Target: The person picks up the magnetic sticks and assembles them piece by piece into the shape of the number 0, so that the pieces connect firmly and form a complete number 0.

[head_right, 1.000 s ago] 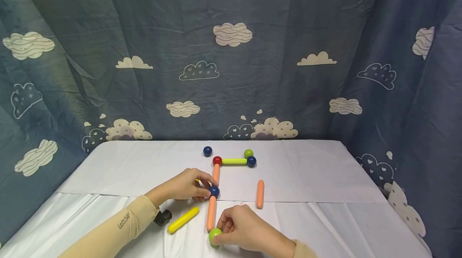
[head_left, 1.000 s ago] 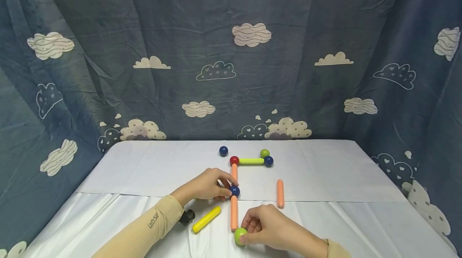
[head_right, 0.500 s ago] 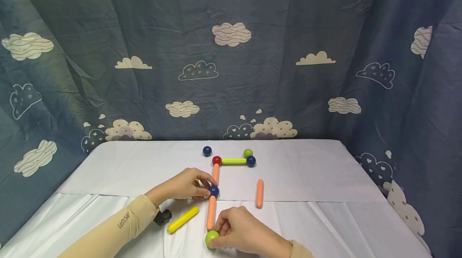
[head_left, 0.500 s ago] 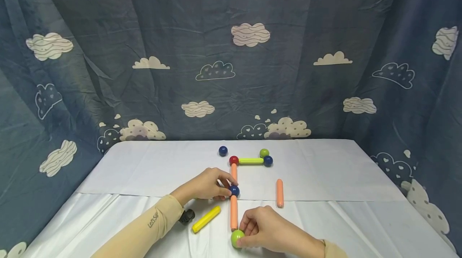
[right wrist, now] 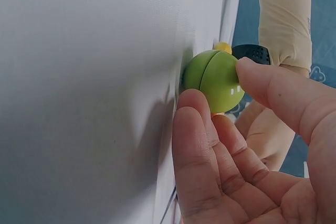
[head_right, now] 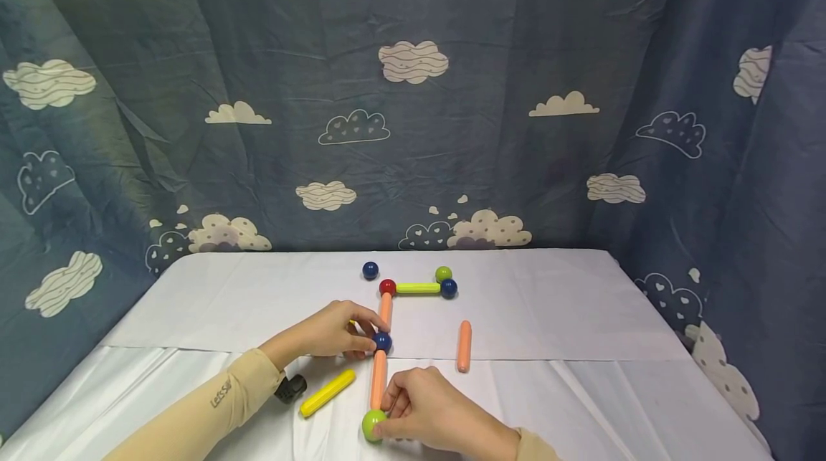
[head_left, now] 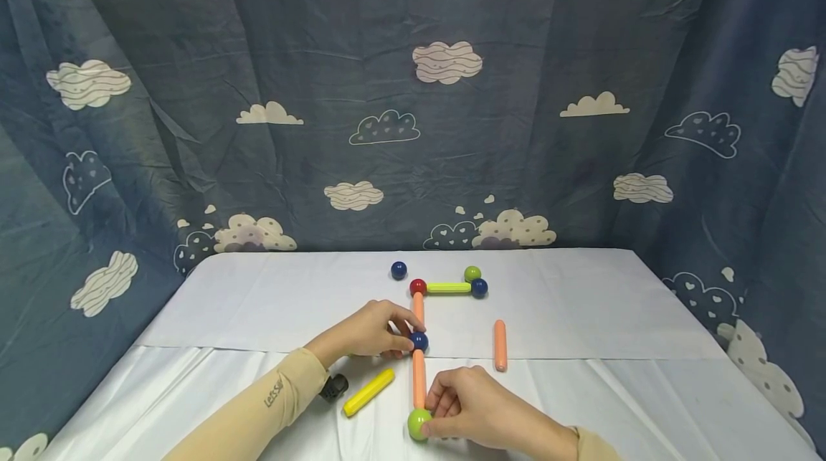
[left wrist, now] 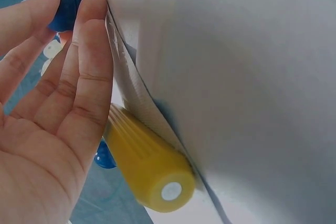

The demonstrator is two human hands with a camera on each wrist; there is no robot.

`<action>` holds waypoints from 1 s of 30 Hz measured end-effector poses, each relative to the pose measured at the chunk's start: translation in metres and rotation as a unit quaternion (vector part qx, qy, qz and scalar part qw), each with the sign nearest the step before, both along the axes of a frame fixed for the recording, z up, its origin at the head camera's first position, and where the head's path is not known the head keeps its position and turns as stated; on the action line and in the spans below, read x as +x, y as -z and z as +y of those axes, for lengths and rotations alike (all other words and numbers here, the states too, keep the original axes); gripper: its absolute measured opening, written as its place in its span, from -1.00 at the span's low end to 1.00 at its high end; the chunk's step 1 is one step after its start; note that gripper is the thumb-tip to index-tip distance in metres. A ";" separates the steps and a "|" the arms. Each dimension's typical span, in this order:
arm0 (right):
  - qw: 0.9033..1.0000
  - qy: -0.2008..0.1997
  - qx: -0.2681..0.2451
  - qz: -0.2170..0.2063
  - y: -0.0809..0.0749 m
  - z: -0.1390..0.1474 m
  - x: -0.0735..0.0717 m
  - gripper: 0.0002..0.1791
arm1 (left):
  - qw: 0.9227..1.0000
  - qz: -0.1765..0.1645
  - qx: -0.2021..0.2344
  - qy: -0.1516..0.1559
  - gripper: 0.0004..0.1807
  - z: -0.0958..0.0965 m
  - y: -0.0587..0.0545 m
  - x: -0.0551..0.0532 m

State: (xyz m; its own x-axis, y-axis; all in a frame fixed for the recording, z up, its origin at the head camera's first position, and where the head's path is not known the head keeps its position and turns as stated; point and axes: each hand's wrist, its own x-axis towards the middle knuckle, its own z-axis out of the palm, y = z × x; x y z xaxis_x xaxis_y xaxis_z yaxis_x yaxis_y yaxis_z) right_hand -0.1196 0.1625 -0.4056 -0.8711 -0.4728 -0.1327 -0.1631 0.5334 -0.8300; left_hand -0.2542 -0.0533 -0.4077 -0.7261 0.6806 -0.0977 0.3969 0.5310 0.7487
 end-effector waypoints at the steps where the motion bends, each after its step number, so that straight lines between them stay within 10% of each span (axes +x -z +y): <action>1: 1.000 -0.001 0.000 0.000 0.000 0.000 0.000 -0.77 | 1.000 0.000 -0.001 0.000 -0.71 0.000 0.000 0.000; 16: 0.999 0.011 0.026 0.024 -0.008 0.015 -0.006 -0.77 | 0.998 0.043 -0.043 -0.011 -0.65 -0.002 -0.010 0.014; 30: 0.993 0.028 0.056 0.102 -0.029 0.039 -0.043 -0.77 | 0.993 0.116 -0.008 -0.019 -0.76 -0.012 -0.034 0.085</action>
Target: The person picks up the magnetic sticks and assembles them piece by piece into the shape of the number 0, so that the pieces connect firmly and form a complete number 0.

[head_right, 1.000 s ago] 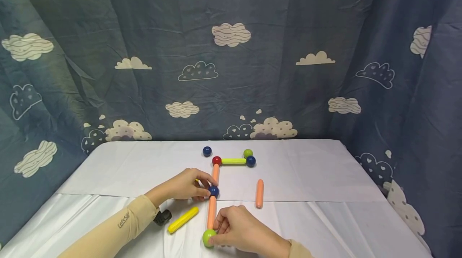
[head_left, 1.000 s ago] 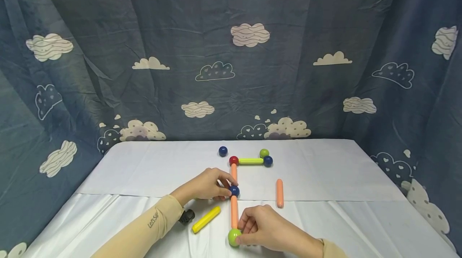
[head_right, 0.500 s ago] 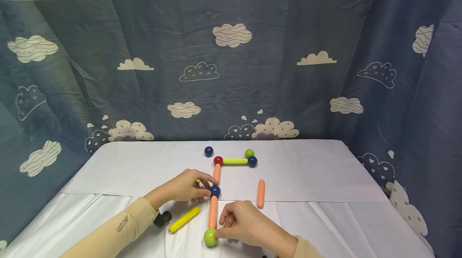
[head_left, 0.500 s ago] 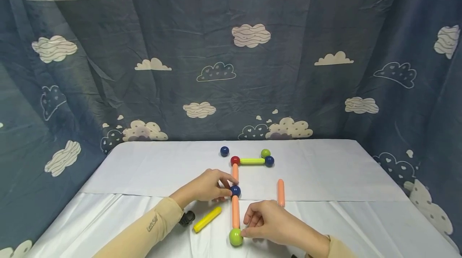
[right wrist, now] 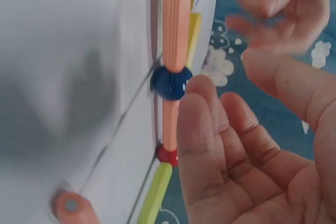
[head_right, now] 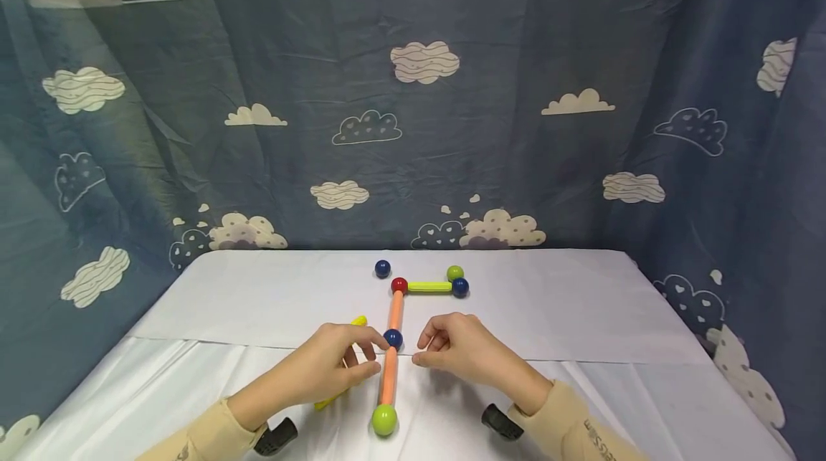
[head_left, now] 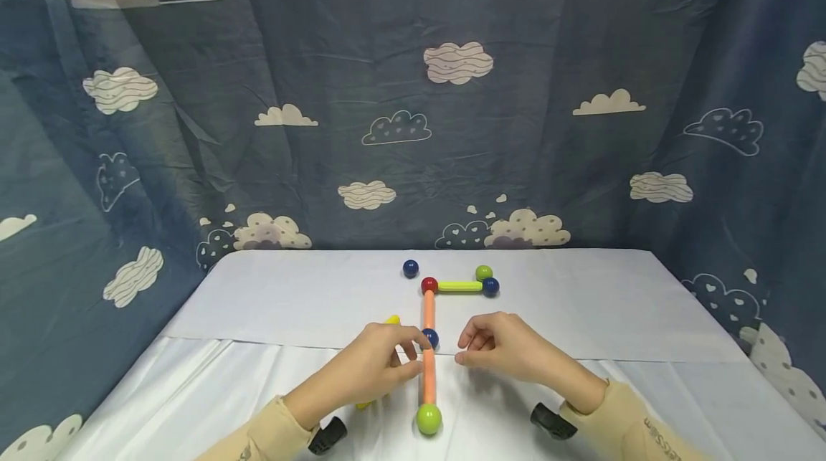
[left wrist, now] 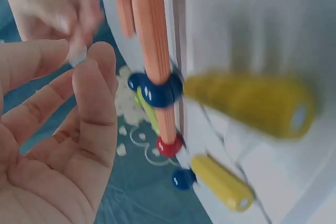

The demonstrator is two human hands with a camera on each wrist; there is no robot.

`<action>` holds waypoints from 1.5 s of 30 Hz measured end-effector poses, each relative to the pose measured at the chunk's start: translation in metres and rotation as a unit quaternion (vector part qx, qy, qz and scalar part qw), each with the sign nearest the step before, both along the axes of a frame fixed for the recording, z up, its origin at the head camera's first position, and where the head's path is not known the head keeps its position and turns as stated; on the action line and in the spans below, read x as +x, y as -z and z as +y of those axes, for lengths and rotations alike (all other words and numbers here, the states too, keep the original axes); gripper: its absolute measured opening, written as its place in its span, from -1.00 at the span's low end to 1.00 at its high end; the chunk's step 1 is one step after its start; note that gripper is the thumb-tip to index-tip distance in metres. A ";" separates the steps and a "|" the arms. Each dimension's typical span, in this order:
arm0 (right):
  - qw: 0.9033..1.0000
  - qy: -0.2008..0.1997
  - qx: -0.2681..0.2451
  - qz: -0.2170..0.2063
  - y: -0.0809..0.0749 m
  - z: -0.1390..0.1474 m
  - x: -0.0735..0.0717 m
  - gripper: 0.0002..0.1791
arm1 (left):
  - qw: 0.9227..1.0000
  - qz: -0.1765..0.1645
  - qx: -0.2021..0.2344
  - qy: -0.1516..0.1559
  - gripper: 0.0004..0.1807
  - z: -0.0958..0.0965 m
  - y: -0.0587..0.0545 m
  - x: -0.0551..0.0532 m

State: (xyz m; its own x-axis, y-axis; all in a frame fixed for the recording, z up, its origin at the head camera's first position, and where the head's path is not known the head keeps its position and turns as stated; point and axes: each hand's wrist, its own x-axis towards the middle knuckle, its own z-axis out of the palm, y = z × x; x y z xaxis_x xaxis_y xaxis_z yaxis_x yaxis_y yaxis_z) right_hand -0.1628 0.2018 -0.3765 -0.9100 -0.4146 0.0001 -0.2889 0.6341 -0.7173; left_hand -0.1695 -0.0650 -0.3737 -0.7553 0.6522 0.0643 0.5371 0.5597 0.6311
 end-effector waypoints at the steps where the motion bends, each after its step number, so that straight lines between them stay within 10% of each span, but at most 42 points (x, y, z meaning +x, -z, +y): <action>1: 1.000 0.001 0.002 0.000 -0.001 0.000 -0.004 -0.77 | 1.000 -0.006 0.006 0.000 -0.76 0.000 0.001 0.005; 16: 0.995 -0.066 0.040 0.062 -0.005 -0.026 -0.063 -0.77 | 0.999 -0.040 0.021 0.008 -0.60 -0.001 0.027 0.047; 23: 0.992 -0.068 0.090 0.048 -0.004 -0.053 -0.084 -0.77 | 1.000 -0.003 0.008 0.028 -0.64 -0.001 0.042 0.045; 30: 0.990 -0.083 0.112 0.035 0.000 -0.077 -0.099 -0.73 | 0.996 -0.078 0.027 0.023 -0.65 0.000 0.048 0.043; 45: 0.975 -0.128 0.175 0.048 0.006 -0.104 -0.107 -0.70 | 0.991 -0.121 0.052 0.015 -0.63 0.001 0.046 0.043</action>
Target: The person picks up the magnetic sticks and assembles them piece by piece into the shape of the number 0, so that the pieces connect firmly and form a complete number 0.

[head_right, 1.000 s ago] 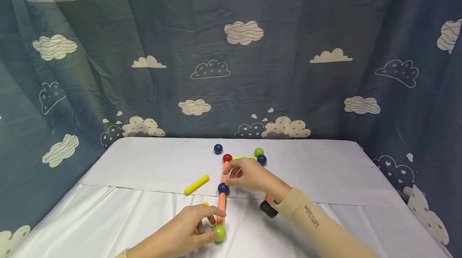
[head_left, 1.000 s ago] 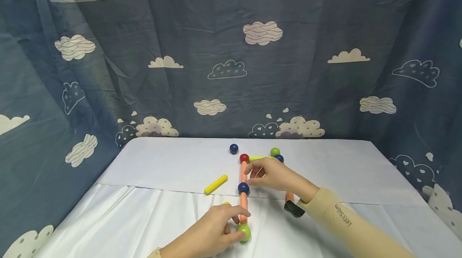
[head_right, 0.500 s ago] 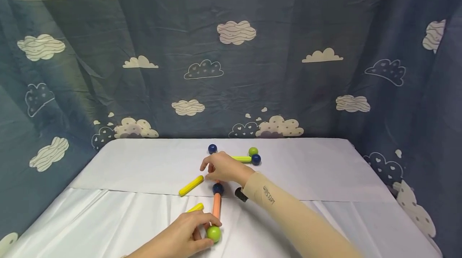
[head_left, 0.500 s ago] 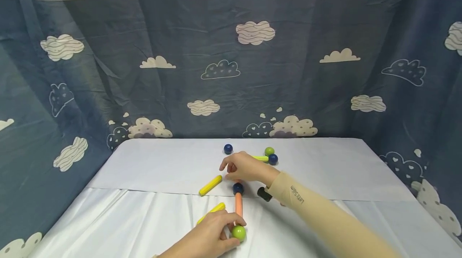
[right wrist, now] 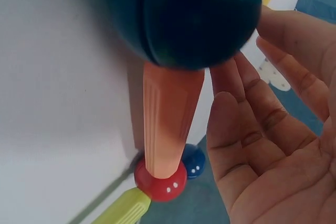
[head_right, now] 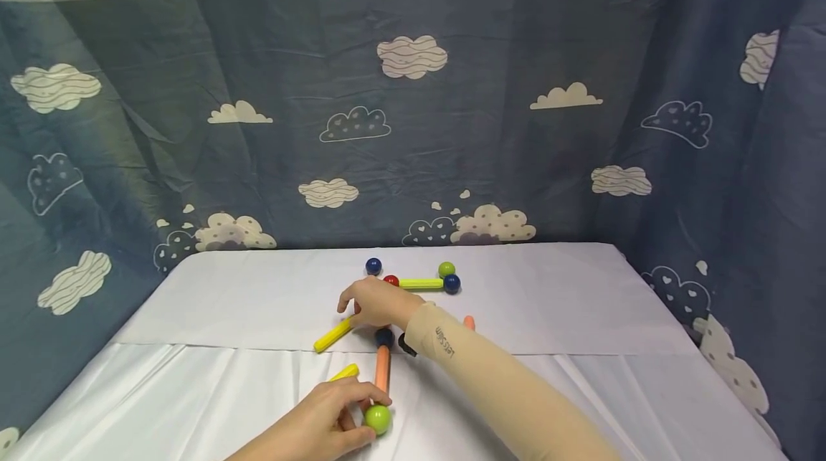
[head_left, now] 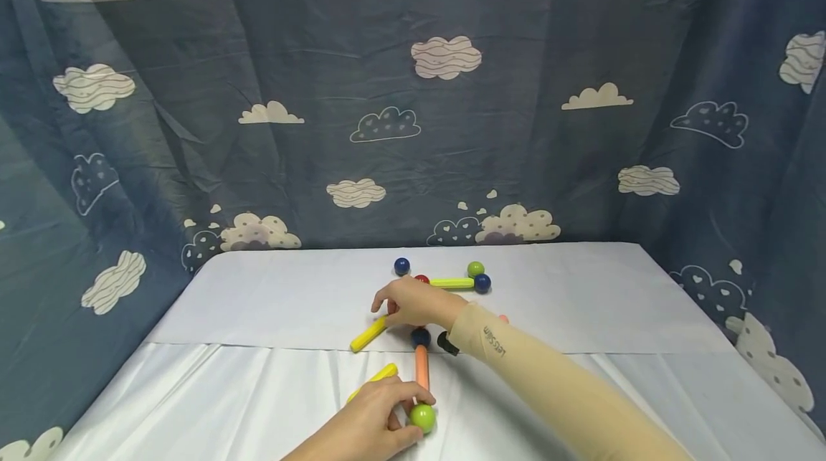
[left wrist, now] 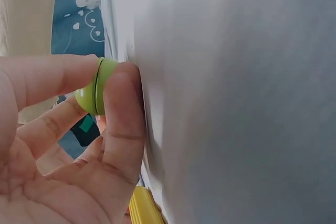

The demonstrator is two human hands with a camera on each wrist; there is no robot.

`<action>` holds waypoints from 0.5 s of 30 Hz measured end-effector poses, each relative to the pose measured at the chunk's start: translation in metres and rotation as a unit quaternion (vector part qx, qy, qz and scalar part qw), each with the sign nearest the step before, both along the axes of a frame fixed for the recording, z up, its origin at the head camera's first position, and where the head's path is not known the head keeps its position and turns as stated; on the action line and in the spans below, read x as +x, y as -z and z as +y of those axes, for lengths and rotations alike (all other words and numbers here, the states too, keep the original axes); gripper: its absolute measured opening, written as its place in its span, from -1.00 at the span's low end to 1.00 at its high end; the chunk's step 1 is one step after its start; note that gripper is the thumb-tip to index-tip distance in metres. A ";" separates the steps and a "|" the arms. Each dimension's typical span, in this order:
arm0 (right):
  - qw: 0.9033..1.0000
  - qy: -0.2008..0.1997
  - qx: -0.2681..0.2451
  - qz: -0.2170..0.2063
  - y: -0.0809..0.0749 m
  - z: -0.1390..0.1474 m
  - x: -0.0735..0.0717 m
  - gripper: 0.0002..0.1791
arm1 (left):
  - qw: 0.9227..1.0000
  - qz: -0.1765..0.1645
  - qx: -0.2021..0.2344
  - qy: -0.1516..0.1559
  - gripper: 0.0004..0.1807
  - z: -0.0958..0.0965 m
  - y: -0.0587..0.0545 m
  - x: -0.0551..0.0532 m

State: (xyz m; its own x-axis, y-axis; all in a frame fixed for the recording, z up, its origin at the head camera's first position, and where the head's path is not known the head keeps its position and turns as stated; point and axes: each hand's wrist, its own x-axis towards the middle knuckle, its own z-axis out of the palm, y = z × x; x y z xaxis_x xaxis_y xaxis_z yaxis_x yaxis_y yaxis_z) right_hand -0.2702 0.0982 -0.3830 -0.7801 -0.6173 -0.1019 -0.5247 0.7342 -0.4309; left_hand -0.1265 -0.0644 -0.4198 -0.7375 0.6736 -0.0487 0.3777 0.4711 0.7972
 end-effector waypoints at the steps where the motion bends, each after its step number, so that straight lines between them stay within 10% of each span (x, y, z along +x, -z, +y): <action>1: 1.000 -0.002 0.001 0.001 0.000 -0.001 0.000 -0.70 | 1.000 -0.003 0.001 0.000 -0.63 0.000 0.000 0.000; 15: 0.999 -0.007 0.041 0.027 0.005 -0.006 0.004 -0.85 | 1.000 0.002 0.011 0.010 -0.63 -0.001 -0.002 0.001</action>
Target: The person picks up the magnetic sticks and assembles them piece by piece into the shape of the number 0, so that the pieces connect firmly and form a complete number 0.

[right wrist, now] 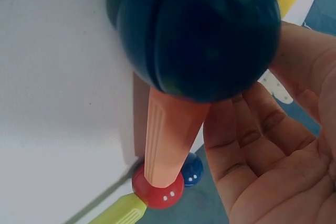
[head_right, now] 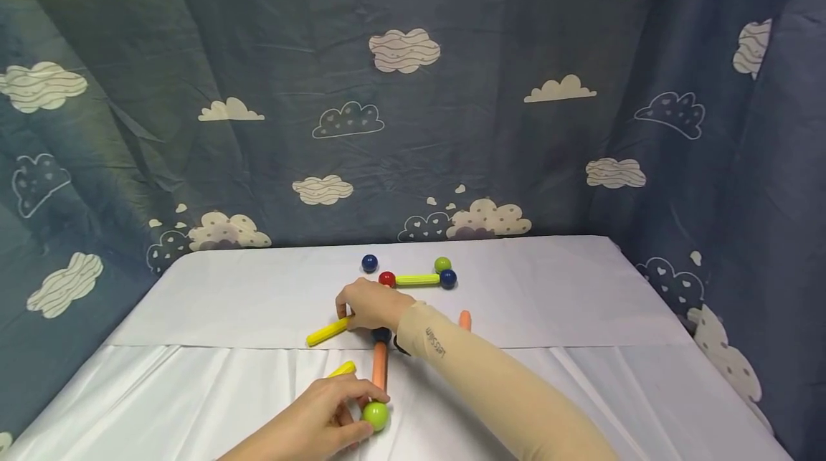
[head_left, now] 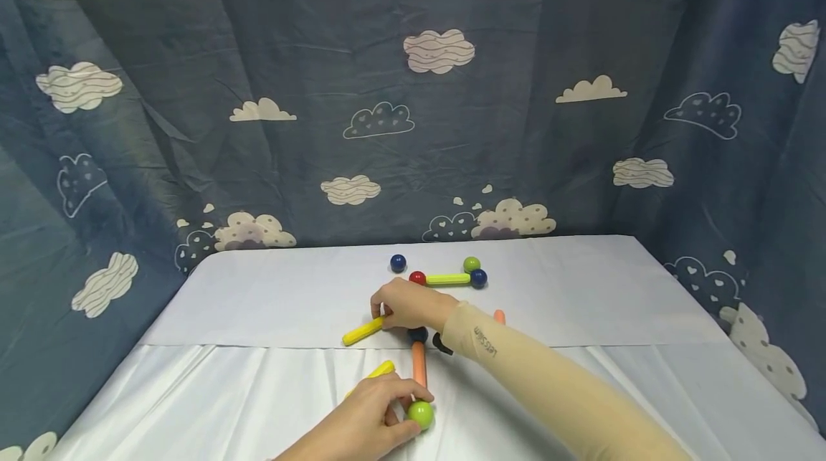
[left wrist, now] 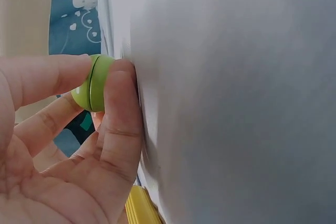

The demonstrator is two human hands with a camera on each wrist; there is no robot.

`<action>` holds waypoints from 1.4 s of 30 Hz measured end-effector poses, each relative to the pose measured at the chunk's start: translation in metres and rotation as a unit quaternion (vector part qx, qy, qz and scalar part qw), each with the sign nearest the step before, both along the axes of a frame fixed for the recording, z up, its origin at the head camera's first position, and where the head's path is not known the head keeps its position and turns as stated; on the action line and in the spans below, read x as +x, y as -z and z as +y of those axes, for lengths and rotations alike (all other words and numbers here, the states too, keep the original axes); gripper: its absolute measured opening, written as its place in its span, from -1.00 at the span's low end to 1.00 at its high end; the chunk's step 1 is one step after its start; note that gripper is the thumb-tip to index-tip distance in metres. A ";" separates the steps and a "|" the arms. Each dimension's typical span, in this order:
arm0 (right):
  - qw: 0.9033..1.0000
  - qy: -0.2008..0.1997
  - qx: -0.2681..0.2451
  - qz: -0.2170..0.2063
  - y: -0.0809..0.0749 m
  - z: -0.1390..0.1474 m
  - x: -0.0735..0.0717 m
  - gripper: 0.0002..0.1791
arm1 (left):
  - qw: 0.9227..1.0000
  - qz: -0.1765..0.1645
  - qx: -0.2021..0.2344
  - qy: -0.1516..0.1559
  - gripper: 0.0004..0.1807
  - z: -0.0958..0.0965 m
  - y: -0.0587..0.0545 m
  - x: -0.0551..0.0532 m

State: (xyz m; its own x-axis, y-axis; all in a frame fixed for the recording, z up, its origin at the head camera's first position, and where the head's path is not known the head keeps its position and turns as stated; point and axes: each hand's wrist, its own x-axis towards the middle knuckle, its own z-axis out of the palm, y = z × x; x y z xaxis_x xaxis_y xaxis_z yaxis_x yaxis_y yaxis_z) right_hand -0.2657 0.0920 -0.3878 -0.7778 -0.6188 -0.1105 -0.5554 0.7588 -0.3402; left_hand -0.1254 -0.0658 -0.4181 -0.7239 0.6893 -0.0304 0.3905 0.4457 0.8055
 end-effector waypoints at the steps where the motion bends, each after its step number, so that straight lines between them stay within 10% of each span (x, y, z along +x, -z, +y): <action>1: 1.000 0.000 0.001 0.000 0.000 0.001 0.000 -0.85 | 1.000 0.002 0.000 0.001 -0.63 0.001 0.000 0.000; 17: 0.998 -0.001 -0.032 0.045 -0.024 0.045 0.027 -0.89 | 1.000 0.013 -0.018 0.007 -0.67 0.002 -0.002 -0.002; 31: 0.990 0.080 -0.073 -0.093 -0.043 0.118 0.082 -0.85 | 0.999 0.021 -0.027 0.009 -0.69 0.002 -0.004 -0.003; 42: 0.995 0.034 -0.060 -0.077 -0.038 0.154 0.116 -0.87 | 0.999 0.021 -0.028 0.003 -0.69 0.003 -0.004 -0.004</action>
